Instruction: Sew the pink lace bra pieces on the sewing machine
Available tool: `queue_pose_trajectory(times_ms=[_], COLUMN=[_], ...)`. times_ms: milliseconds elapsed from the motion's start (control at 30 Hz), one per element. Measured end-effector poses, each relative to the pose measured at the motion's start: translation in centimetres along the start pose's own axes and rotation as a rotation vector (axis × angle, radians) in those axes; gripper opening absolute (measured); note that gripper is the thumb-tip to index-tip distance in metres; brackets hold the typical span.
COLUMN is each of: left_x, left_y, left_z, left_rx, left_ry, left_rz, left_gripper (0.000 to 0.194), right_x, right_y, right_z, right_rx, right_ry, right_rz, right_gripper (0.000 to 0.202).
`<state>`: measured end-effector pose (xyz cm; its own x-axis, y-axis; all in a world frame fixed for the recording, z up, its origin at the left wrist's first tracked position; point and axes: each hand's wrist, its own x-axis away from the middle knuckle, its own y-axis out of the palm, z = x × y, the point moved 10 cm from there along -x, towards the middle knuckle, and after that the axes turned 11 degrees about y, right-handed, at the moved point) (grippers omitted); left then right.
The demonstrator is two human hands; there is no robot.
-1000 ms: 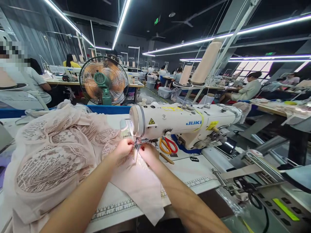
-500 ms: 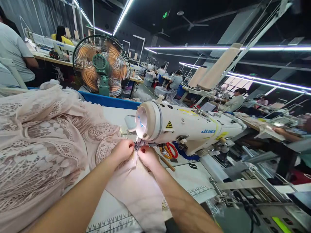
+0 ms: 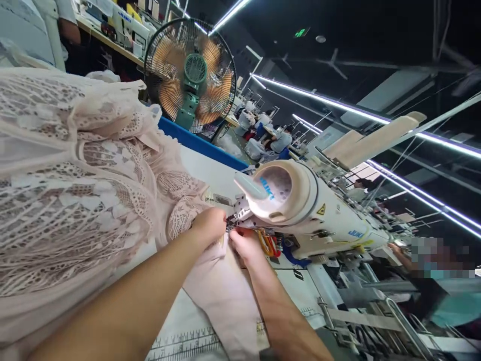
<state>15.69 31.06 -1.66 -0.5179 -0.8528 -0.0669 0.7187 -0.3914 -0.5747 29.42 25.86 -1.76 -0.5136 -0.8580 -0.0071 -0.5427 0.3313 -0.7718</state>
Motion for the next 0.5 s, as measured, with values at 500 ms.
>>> queue_pose_trajectory(times_ms=[500], left_x=[-0.4], left_y=[1.3], left_z=[-0.5], left_rx=[0.137], left_ry=[0.061], left_rz=[-0.049], left_gripper=[0.021], right_x=[2.5], right_y=[-0.9], right_z=[-1.0], right_rx=[0.073], right_ry=[-0.04], right_rz=[0.129], right_gripper=[0.029])
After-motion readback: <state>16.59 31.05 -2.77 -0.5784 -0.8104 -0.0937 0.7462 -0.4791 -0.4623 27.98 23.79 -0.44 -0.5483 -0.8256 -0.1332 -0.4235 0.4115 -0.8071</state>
